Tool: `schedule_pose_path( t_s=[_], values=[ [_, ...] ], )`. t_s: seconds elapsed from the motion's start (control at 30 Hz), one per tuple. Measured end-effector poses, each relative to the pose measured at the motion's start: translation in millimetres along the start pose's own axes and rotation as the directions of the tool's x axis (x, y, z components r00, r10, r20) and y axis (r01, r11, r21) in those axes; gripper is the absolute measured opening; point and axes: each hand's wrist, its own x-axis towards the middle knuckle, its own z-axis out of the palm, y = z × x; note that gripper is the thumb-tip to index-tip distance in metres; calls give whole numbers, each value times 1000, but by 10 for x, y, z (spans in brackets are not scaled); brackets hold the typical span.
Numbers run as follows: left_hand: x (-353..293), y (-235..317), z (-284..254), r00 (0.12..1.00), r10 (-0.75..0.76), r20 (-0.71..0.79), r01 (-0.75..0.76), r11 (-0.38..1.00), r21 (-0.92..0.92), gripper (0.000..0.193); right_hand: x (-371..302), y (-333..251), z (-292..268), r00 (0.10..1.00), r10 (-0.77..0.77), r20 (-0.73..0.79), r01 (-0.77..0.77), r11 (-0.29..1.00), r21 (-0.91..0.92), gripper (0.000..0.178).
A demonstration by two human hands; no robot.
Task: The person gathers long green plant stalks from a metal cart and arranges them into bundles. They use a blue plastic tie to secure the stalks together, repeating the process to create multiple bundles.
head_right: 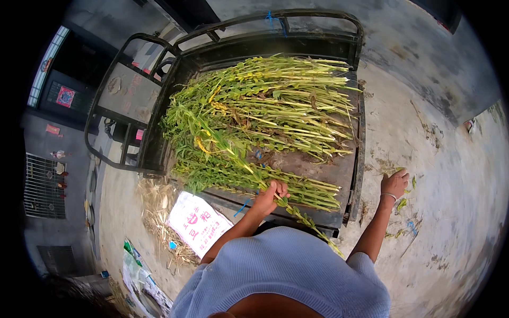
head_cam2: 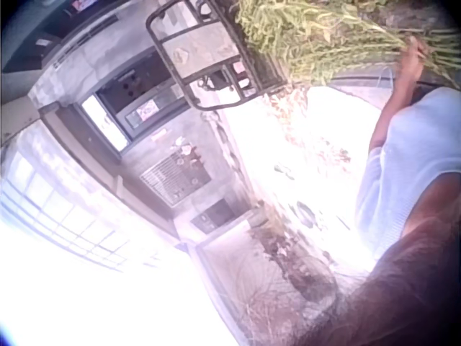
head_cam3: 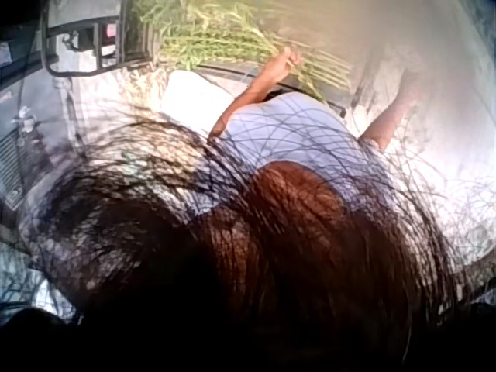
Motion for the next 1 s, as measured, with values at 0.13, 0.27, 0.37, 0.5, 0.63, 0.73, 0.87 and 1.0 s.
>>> schedule_pose_path(
  t_s=[0.13,0.27,0.37,0.5,0.63,0.73,0.87,1.0],
  values=[
    [22,-84,239,975,-162,149,166,986,-13,31,-56,-540,-176,875,-482,45,243,517,820,49],
    [-17,-222,355,915,-322,242,330,944,8,27,-687,-1741,-1030,474,-878,-70,-265,-218,939,53],
    [-44,-176,423,904,-323,281,331,943,19,26,-833,-2102,-1180,395,-894,-211,34,-215,976,36],
    [-75,-133,285,964,-249,92,250,968,-2,27,-1046,-2141,-992,317,-872,-373,400,-233,886,19],
    [-33,-49,181,969,-145,-198,151,989,11,22,-1034,-1972,-1006,399,-852,-339,324,-215,921,20],
    [-35,-299,144,905,-66,-420,127,985,119,22,-1120,-2253,-1629,355,-816,-456,433,-289,854,28],
    [-109,-442,350,862,42,-505,136,940,311,21,-1418,-2768,-1804,179,-917,-356,716,-126,686,43],
    [-153,-493,364,819,14,-573,165,951,260,16,-1596,-2982,-1781,169,-914,-369,888,-20,459,27]
  ],
)
